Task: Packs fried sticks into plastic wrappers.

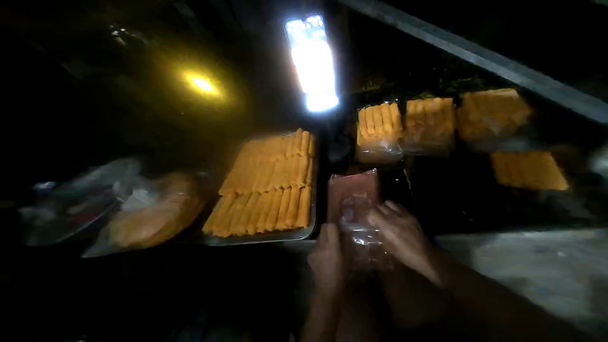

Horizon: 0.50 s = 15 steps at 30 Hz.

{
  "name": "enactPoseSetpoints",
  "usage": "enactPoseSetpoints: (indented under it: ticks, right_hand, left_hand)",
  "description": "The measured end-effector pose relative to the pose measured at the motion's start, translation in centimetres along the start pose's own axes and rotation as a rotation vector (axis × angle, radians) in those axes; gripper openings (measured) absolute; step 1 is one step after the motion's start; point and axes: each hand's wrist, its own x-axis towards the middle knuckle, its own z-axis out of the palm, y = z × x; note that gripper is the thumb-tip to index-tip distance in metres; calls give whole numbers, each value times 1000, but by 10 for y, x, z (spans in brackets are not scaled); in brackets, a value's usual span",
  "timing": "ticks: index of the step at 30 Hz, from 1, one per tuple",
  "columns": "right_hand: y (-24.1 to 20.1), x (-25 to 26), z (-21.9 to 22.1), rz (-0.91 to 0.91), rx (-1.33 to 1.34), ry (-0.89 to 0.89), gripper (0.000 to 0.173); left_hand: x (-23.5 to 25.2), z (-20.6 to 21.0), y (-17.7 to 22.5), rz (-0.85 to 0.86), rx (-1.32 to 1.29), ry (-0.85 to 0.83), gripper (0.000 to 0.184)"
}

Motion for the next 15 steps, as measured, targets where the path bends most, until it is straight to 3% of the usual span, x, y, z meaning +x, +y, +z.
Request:
enactPoseSetpoints:
  ticks: [4, 8, 11, 15]
  right_hand:
    - [22, 5, 3, 151, 27, -50, 18]
    - [37, 9, 4, 233, 107, -78, 17]
    - [49, 13, 8, 223, 165, -82, 17]
    - [65, 21, 8, 177, 191, -167, 17]
  left_hand:
    - [-5, -5, 3, -1, -96, -134, 30]
    - [-13, 10, -8, 281, -247, -47, 9]
    - [-11, 16, -18, 406, -334, -23, 7]
    - [-6, 28, -26, 332, -375, -87, 10]
